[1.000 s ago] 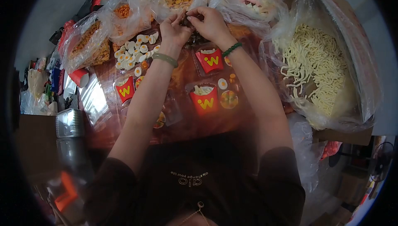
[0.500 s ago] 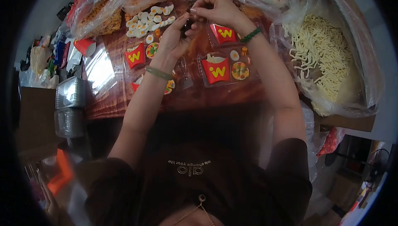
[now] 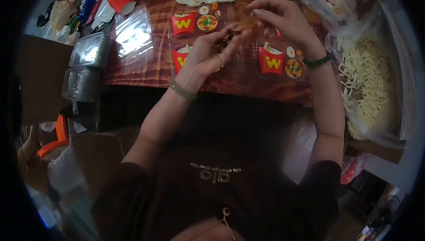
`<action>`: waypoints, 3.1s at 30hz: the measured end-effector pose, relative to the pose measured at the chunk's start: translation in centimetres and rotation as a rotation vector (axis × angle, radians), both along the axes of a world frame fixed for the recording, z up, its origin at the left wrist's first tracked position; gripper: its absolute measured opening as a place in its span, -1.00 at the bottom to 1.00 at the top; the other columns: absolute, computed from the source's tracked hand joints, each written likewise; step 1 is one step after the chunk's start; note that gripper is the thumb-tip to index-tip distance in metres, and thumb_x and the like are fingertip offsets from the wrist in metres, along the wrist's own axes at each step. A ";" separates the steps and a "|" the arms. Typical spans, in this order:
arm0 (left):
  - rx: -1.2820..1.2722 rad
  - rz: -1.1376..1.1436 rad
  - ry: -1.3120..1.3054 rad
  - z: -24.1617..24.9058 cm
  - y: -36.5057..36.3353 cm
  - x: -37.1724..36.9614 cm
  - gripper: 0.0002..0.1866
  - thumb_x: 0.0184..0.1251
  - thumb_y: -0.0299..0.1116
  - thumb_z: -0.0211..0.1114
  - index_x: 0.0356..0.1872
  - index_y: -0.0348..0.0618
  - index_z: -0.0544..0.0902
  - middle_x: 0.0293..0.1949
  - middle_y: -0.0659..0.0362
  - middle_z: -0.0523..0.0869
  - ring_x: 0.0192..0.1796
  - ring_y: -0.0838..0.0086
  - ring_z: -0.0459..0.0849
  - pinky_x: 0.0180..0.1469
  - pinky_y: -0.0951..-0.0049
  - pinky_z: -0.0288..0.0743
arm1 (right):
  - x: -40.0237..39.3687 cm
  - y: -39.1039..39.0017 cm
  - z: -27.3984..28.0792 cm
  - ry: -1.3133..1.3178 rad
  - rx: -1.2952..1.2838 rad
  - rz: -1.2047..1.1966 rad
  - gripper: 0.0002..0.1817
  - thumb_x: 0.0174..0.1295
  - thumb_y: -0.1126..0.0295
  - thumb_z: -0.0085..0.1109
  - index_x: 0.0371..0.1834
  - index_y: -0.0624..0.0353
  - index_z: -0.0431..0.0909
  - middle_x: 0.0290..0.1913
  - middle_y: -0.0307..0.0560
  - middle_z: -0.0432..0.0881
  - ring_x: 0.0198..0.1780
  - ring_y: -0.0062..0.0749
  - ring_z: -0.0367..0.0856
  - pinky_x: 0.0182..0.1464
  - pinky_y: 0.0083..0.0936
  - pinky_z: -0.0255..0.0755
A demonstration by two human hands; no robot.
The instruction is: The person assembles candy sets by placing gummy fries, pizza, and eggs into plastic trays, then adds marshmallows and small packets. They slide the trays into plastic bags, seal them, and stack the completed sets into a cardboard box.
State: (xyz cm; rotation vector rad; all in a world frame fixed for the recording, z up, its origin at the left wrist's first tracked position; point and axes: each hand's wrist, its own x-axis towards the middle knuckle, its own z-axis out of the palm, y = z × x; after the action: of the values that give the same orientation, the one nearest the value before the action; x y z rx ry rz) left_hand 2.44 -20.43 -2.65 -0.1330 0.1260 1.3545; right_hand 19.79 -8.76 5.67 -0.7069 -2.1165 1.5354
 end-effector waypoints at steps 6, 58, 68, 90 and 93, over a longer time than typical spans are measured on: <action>-0.014 0.025 0.140 0.5 -3.1 0.2 -0.71 0.46 -0.50 -0.03 0.13 -0.37 0.43 0.00 0.00 0.56 0.17 0.18 0.55 0.14 0.38 0.61 | -0.2 -3.5 -0.1 -0.120 0.006 0.082 -0.78 0.28 0.33 0.22 -0.10 0.21 0.60 -0.39 -0.29 0.65 -0.37 -0.74 0.57 -0.40 -0.76 0.40; -0.156 0.152 0.486 -1.1 -8.0 1.2 -0.56 0.39 -0.57 0.04 0.29 -0.33 0.32 0.03 0.06 0.58 0.03 0.40 0.62 0.12 0.45 0.59 | -3.1 -7.4 -4.2 -0.228 0.193 0.132 -0.84 0.22 0.44 0.22 -0.21 0.32 0.59 -0.29 -0.18 0.67 -0.25 -0.61 0.60 -0.19 -0.65 0.50; -0.144 0.155 0.485 -0.4 -6.6 0.7 -0.59 0.43 -0.51 0.05 0.26 -0.36 0.31 0.07 0.01 0.56 0.08 0.31 0.62 0.10 0.47 0.58 | -4.9 -1.3 -3.1 -0.255 0.166 0.177 -0.80 0.21 0.40 0.21 -0.21 0.31 0.59 -0.40 -0.18 0.66 -0.31 -0.61 0.60 -0.26 -0.61 0.49; -0.082 0.133 0.275 -0.3 -6.5 -1.9 -0.54 0.50 -0.28 -0.03 0.27 -0.38 0.24 0.22 -0.09 0.42 0.24 0.10 0.49 0.22 0.30 0.51 | -8.9 2.4 -10.7 -0.302 0.863 0.064 -0.81 0.12 0.39 0.28 -0.25 0.27 0.63 -0.30 0.00 0.68 -0.26 -0.27 0.68 -0.20 -0.46 0.50; -0.030 0.138 0.195 -0.8 -5.9 -2.1 -0.53 0.54 -0.19 -0.13 0.24 -0.37 0.27 0.23 -0.10 0.41 0.27 0.07 0.46 0.25 0.22 0.47 | -8.1 2.0 -10.0 -0.177 0.940 -0.013 -0.80 0.12 0.39 0.29 -0.24 0.26 0.64 -0.26 -0.05 0.66 -0.26 -0.32 0.67 -0.20 -0.46 0.50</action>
State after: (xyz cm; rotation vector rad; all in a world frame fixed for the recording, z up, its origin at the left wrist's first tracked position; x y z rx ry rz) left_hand 0.31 -26.36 -3.47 -0.0351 0.3059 1.5021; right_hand 11.69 -6.74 -4.36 -0.4938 -2.5794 0.3363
